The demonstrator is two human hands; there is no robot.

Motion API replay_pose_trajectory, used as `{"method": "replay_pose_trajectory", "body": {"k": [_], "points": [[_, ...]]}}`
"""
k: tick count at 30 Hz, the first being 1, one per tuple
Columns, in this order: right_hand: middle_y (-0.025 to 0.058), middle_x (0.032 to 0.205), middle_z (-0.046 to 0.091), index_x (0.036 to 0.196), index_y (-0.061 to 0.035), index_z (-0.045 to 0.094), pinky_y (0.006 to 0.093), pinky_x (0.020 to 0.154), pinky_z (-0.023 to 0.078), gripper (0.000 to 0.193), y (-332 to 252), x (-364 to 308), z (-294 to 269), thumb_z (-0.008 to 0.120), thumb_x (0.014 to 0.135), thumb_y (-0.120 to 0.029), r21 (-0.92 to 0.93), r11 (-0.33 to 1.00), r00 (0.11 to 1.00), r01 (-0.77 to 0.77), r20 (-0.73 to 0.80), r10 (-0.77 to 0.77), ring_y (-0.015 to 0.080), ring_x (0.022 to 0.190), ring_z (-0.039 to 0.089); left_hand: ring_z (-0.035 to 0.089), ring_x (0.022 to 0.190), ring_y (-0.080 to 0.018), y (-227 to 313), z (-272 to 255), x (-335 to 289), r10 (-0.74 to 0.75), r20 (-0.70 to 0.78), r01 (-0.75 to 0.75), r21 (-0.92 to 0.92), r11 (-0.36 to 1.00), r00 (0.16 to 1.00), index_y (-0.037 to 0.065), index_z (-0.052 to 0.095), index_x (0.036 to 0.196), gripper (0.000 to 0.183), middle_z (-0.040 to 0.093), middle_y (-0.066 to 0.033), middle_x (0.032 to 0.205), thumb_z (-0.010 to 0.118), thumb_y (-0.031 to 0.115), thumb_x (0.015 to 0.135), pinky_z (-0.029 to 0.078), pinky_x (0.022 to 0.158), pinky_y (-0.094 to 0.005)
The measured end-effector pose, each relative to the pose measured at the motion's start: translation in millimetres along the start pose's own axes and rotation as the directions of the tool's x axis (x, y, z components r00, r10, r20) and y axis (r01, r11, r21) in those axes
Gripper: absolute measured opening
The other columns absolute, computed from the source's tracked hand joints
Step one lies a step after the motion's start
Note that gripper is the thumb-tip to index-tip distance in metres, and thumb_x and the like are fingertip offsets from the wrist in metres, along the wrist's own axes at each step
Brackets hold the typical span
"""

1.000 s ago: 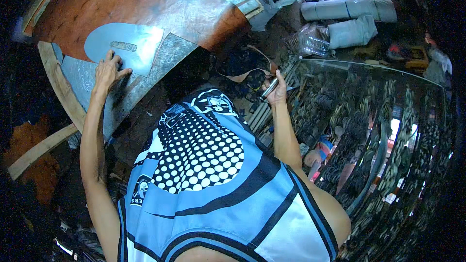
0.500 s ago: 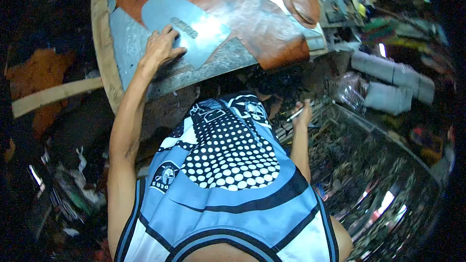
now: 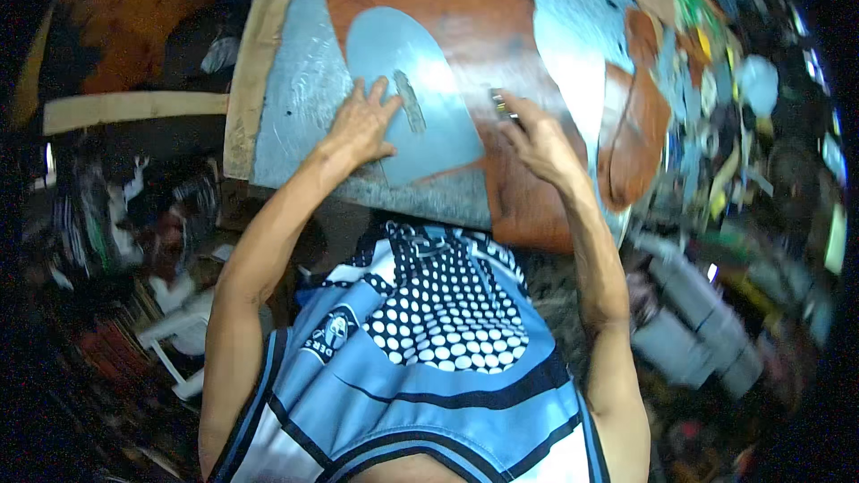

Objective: Cutting out leather shapes using a metal template and a knife.

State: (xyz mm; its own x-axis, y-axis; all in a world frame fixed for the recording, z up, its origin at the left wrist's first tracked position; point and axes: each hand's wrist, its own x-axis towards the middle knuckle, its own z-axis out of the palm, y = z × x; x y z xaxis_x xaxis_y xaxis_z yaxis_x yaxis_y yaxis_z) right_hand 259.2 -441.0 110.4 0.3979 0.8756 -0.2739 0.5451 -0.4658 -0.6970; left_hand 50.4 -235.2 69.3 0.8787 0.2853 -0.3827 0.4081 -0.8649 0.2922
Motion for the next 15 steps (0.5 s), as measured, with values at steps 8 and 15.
{"method": "replay_pose_trajectory", "body": {"k": [8, 15], "points": [[0.0123, 0.104, 0.07, 0.122, -0.0145, 0.064, 0.04, 0.074, 0.054, 0.039, -83.1, 236.5, 44.4, 0.065, 0.084, -0.01, -0.262, 0.525, 0.572, 0.81, 0.549, -0.609, 0.0318, 0.09, 0.067, 0.045, 0.121, -0.0429, 5.8, 9.6, 9.7, -0.18, -0.051, 0.184, 0.081, 0.98, 0.982, 0.006, 0.058, 0.118, 0.058, 0.044, -0.0203, 0.135, 0.083, 0.023, 0.068, 0.049, 0.094, -0.0449], [0.0074, 0.102, 0.071, 0.107, -0.0078, 0.071, 0.0382, 0.082, 0.052, 0.024, -131.7, 303.4, 94.1, 0.067, 0.084, -0.013, 0.128, 0.366, 0.117, 0.922, 0.807, -0.579, 0.0269, 0.095, 0.066, 0.033, 0.134, -0.048, 0.6, 6.3, 7.3, -0.228, -0.021, 0.229, 0.137, 0.964, 0.973, 0.008, 0.051, 0.124, 0.058, 0.028, -0.0211, 0.151, 0.077, 0.024, 0.074, 0.031, 0.108, -0.0532]]}}
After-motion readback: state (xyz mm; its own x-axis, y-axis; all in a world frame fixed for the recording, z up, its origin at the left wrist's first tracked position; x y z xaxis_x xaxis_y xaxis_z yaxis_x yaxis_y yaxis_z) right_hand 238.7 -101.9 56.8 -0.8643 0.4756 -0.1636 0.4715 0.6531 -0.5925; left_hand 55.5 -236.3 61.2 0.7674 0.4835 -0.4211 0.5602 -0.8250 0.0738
